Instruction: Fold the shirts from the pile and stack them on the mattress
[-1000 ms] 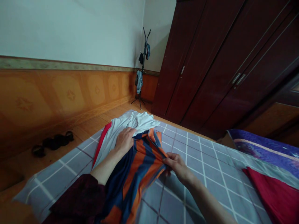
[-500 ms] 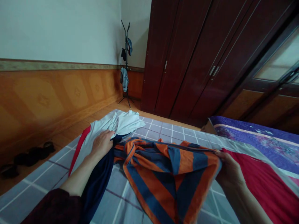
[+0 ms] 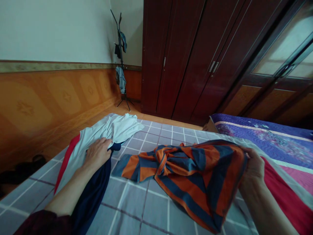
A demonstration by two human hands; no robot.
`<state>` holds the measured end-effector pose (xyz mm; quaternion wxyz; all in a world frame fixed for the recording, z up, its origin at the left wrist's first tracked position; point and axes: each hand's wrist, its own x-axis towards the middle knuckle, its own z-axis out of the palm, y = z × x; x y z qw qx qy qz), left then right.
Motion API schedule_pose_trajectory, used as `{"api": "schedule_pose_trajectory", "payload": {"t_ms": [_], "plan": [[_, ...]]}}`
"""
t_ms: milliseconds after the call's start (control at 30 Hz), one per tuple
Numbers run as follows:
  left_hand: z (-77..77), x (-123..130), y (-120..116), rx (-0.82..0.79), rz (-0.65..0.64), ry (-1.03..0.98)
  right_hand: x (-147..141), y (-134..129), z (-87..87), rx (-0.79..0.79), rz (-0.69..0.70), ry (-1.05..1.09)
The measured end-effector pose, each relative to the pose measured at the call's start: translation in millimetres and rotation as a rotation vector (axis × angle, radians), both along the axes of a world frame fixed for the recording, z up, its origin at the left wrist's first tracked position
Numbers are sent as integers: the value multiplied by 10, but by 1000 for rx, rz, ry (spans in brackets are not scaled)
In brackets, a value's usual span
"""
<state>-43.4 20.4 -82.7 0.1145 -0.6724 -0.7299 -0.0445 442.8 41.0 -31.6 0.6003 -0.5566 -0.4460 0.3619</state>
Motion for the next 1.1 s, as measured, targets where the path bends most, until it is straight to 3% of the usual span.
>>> {"api": "schedule_pose_trajectory", "payload": {"t_ms": [100,167,233,333,467,533,633,733,833,900,967,1100], "plan": [[-21,13,-2,14,-9,25,-173,-113,76,-92,237,234],[-36,30,-6,22,-11,22,-296,-108,41,-108,383,228],[-50,55,-11,44,-5,1,-361,-35,-85,-98,333,117],[-58,117,-22,139,10,-17,-360,99,-382,-115,132,-169],[4,316,-62,277,-91,-104,-402,157,-673,-102,180,-441],[71,513,-112,226,-201,-266,-463,149,-715,-64,257,-430],[155,953,-210,2,-391,-504,-516,143,-723,-63,350,-285],[154,1475,-256,-155,-570,-526,-476,144,-747,-81,372,-116],[152,1887,-193,-177,-608,-480,-391,136,-799,-95,361,118],[265,2010,-138,-124,-543,-530,-332,138,-841,-96,326,287],[504,1989,-136,19,-443,-663,-270,162,-883,-89,281,449],[1110,1621,-415,416,-242,-923,-124,270,-943,-71,243,711]]}}
